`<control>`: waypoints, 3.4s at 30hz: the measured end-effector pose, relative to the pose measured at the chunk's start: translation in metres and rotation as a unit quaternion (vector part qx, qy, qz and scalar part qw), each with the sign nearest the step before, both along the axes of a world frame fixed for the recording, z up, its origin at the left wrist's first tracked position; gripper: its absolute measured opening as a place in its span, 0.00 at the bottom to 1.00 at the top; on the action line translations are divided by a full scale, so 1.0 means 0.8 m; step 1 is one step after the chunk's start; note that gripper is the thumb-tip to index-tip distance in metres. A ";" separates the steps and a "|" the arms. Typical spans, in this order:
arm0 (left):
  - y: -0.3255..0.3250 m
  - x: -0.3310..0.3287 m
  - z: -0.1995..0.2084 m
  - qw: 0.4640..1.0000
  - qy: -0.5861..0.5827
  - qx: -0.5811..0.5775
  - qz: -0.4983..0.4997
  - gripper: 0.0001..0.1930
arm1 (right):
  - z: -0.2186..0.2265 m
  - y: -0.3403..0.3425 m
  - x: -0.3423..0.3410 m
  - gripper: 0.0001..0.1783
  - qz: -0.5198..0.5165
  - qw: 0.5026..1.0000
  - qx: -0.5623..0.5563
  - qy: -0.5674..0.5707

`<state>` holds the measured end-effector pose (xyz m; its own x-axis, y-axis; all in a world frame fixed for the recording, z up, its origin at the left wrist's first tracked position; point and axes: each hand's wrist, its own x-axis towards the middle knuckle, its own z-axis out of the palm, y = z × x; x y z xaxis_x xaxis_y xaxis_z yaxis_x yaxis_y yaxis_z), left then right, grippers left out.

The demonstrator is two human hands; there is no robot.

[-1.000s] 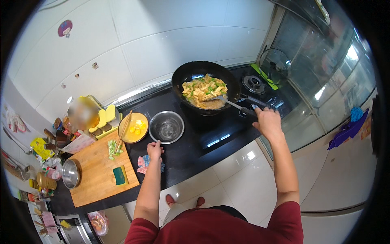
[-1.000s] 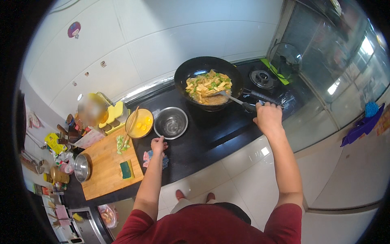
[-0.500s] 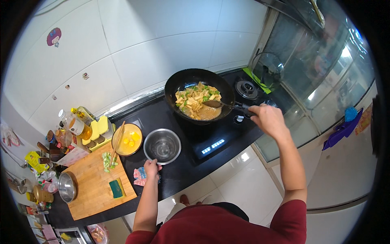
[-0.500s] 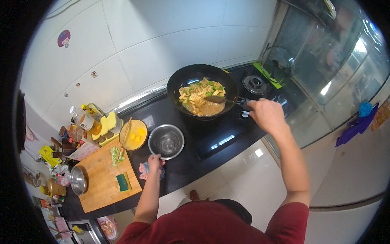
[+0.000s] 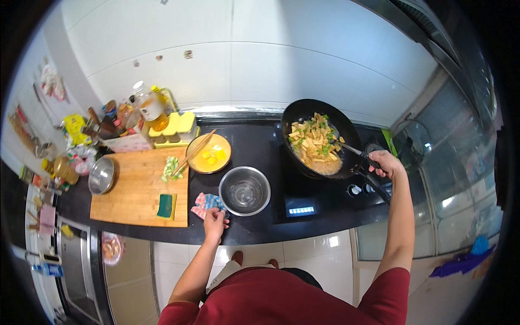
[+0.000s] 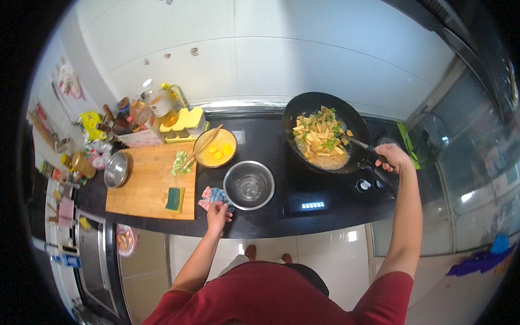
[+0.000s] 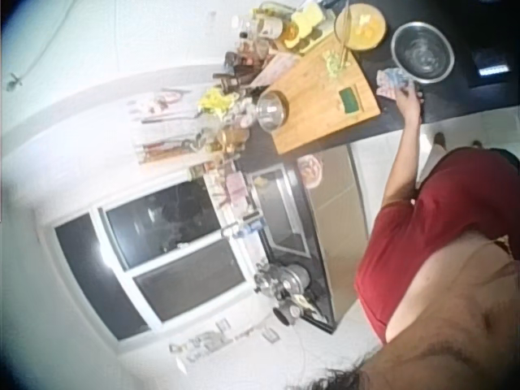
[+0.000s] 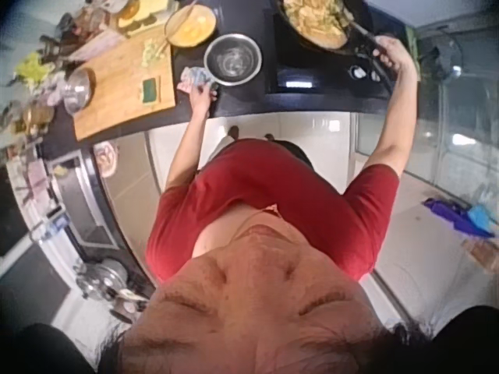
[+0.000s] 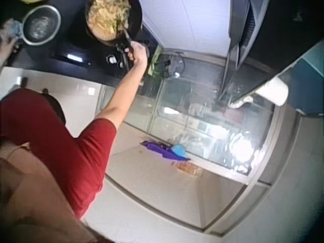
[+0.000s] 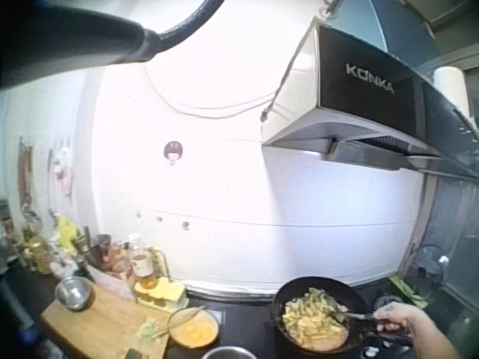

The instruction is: The person stir-fries vegetables and tofu in a wok, adds seasoning, and transfers the cooked food into a metal bowl. They then wash the wok at the sink, wipe the stovetop, and whisk eggs in a bowl with chopsticks.

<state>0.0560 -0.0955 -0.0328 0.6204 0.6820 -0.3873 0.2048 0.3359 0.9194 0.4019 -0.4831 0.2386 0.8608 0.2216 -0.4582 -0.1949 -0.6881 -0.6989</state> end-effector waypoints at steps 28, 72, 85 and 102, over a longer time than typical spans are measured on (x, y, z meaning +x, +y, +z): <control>-0.112 -0.002 0.023 0.996 -0.030 0.079 -0.006 0.10 | 0.056 0.017 -0.103 0.13 0.189 0.816 -0.309 -0.450; -0.087 -0.040 0.020 0.995 -0.034 0.091 -0.009 0.11 | 0.097 0.014 -0.099 0.13 0.165 0.854 -0.313 -0.381; -0.061 -0.038 0.000 0.996 -0.039 0.077 -0.018 0.10 | 0.042 0.052 -0.054 0.16 0.177 0.896 -0.205 -0.351; -0.065 -0.035 0.011 0.994 -0.051 0.078 -0.055 0.11 | 0.013 0.107 -0.044 0.19 0.226 0.874 -0.191 -0.385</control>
<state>0.0281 -0.1474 -0.0239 0.7258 0.6540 -0.2134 0.1349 0.1689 0.9764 0.3671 -0.3973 0.2490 0.8107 0.5762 0.1039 0.5843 -0.7851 -0.2056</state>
